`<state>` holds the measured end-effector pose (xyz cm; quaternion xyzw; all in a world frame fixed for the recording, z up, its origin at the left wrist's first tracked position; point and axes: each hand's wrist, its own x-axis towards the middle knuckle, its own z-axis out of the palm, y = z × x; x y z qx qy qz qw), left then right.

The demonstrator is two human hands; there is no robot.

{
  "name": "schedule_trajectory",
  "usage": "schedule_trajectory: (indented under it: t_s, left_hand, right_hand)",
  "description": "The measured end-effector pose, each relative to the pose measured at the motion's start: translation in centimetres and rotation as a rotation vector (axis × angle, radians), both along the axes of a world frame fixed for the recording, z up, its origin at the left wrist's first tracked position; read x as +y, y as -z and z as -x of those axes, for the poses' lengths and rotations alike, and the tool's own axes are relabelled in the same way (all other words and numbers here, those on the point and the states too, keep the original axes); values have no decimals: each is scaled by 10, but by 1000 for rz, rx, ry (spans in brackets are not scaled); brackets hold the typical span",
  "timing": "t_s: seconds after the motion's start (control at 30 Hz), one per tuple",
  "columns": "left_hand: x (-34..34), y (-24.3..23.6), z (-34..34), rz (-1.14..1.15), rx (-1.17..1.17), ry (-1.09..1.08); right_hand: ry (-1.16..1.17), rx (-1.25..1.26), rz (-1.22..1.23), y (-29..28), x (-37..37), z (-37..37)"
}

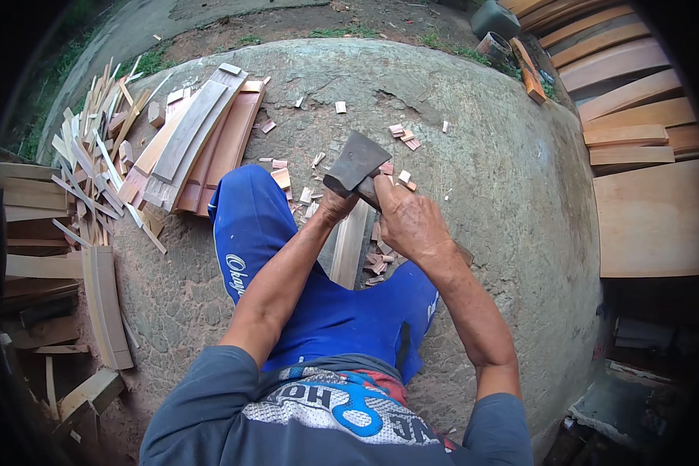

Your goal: The person sits on the ground and uses a chisel and mallet to carve a rectangular wooden block. They repeatedly strike the chisel to remove wood shavings and occasionally reposition the block.

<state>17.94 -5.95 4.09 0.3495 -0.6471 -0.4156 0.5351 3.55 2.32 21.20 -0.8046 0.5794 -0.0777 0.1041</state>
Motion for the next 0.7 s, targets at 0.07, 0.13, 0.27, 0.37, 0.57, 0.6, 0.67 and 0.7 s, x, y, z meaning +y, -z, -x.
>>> schedule_trajectory:
  t_s: [0.07,0.13,0.27,0.37,0.57,0.6,0.67,0.7]
  left_hand:
    - [11,2,7,3,-46,-39]
    - [4,-2,13,-217,285,93]
    - [2,7,13,-233,70,175]
    - [-5,22,5,-37,-106,81]
    - [-4,-6,6,-281,100,334]
    - [-13,-5,0,-240,-227,319]
    - [-7,-4,-1,-319,-61,277]
    - [-8,-4,-2,-271,-51,319]
  right_hand:
    - [-18,85,-73,7,-2,5]
    - [-12,-64,-17,1,-3,7]
    - [60,-100,21,7,5,5]
    - [-2,18,-32,12,-7,12]
    - [88,-74,-24,15,2,11]
    - [52,18,-24,22,-5,12]
    - [27,-38,-15,15,-14,13]
    - [39,-57,-19,4,-2,10]
